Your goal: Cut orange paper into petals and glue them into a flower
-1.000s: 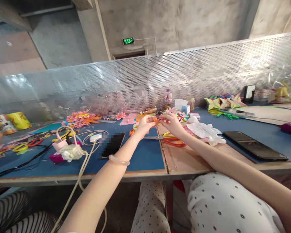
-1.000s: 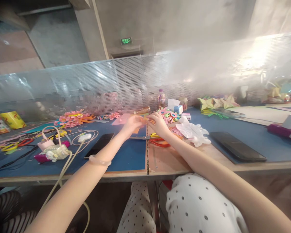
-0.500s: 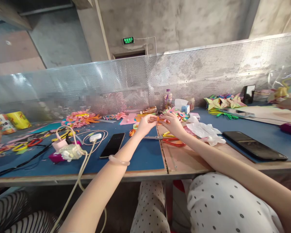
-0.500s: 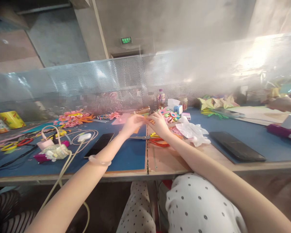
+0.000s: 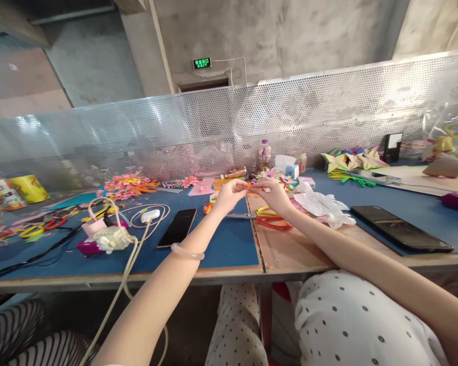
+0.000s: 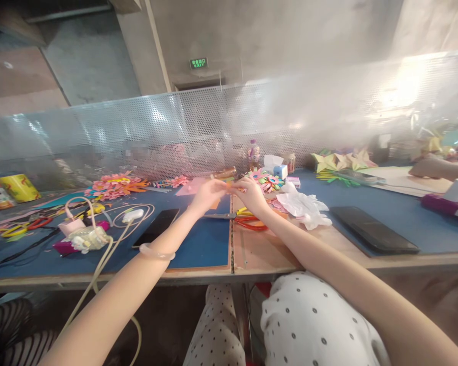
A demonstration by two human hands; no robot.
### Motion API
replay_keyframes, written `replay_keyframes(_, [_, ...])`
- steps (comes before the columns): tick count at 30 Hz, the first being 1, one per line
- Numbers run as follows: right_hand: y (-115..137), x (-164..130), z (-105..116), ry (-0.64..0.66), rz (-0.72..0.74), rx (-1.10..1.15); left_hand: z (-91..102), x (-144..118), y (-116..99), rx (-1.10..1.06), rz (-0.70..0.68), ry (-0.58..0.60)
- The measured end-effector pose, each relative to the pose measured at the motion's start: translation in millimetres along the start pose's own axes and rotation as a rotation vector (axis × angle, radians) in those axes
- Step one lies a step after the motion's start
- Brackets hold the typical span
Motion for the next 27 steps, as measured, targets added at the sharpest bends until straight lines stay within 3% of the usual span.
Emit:
replay_keyframes(8, [-2.1, -0.9, -1.0, 0.003, -0.038, 0.012, 0.3, -0.1, -0.9, -0.027, 0.051, -0.011])
replay_keyframes(12, [0.6, -0.3, -0.3, 0.018, 0.059, -0.071, -0.9, -3.0, -2.1, -0.048, 0.123, -0.003])
replay_keyframes(18, [8.1, 0.1, -1.2, 0.078, 0.218, -0.200, -5.2, -9.8, 3.7, -0.196, 0.350, 0.083])
replay_keyframes(27, [7.9, 0.4, -0.9, 0.090, 0.216, -0.192, -6.4, -9.4, -0.2, -0.293, 0.358, 0.071])
Point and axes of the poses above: each hand's wrist, its own x-axis towards the middle knuckle, its own z-axis out of the back of the hand, y = z × x, the point moved 4 cm from there along x, towards the middle knuckle, and after that the axes turned 15 degrees about z, right-handed, at the moved point
